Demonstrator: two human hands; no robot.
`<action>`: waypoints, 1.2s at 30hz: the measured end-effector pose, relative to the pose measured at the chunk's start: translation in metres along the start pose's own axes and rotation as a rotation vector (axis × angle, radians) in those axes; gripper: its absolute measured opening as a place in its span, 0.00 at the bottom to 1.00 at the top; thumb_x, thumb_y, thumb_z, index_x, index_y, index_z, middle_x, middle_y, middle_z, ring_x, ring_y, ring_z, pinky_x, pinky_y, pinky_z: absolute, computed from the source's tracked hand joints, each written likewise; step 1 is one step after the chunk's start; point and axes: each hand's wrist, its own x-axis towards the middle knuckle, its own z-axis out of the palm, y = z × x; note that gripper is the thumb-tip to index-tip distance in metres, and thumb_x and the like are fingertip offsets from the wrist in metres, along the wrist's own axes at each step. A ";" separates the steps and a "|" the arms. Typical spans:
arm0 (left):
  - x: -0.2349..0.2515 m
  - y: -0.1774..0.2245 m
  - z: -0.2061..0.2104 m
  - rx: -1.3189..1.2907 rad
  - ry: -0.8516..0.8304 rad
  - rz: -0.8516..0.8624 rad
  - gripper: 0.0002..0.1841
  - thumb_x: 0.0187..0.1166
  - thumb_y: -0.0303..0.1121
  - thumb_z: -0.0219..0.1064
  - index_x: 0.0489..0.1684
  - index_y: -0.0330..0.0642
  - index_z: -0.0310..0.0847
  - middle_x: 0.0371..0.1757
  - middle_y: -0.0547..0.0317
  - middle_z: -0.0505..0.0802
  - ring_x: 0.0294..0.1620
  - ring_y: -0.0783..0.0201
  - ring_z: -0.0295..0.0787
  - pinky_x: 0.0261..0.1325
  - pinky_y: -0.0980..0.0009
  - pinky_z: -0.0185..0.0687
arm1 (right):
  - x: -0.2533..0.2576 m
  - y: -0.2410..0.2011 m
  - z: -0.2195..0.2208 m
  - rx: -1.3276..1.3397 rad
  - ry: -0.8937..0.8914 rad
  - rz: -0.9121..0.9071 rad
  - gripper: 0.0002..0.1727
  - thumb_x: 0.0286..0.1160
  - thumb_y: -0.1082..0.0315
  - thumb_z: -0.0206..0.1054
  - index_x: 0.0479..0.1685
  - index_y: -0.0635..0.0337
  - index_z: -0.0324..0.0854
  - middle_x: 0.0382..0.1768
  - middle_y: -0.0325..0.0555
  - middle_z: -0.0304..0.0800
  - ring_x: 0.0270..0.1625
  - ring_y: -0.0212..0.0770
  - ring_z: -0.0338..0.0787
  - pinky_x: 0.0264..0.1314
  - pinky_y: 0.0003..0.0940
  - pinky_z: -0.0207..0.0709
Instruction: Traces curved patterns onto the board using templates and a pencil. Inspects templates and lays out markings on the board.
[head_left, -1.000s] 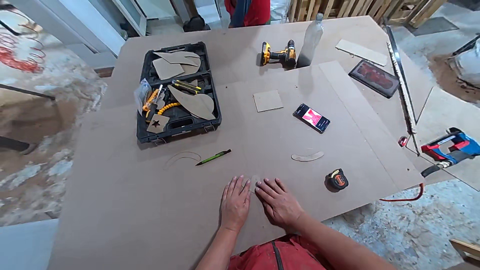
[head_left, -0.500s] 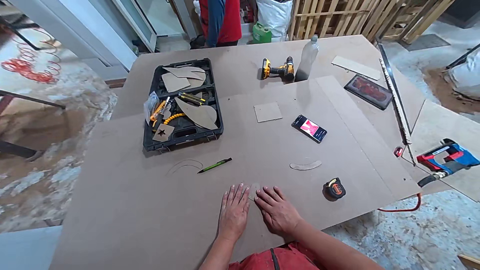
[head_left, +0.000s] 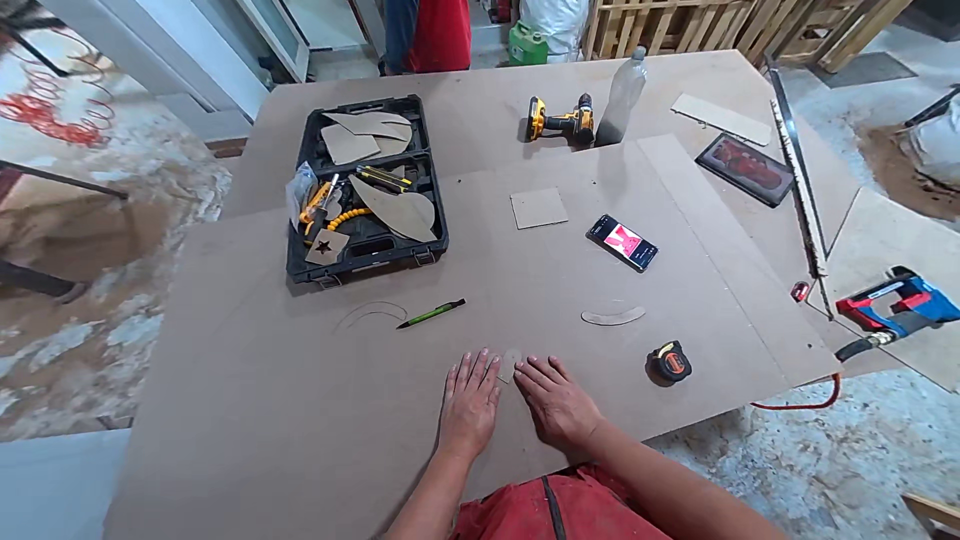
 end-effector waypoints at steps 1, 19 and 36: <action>0.000 0.000 0.001 0.001 0.002 0.001 0.29 0.93 0.53 0.36 0.93 0.68 0.60 0.96 0.70 0.59 0.97 0.55 0.43 0.95 0.42 0.37 | 0.000 0.000 0.000 -0.005 0.001 0.000 0.29 0.95 0.55 0.36 0.93 0.38 0.61 0.94 0.24 0.56 0.97 0.34 0.47 0.98 0.53 0.38; 0.000 0.000 0.005 -0.088 0.145 0.068 0.29 0.91 0.50 0.39 0.87 0.61 0.71 0.92 0.58 0.68 0.94 0.42 0.53 0.90 0.34 0.47 | -0.002 -0.008 -0.011 0.011 0.098 -0.031 0.29 0.82 0.58 0.56 0.84 0.33 0.72 0.90 0.32 0.65 0.95 0.43 0.56 0.95 0.60 0.47; 0.000 0.001 0.003 -0.026 0.113 0.201 0.23 0.88 0.33 0.51 0.79 0.50 0.80 0.82 0.38 0.78 0.85 0.37 0.71 0.86 0.38 0.59 | 0.001 -0.002 -0.006 0.054 0.119 -0.048 0.26 0.91 0.59 0.49 0.86 0.32 0.71 0.90 0.28 0.64 0.95 0.40 0.54 0.96 0.57 0.45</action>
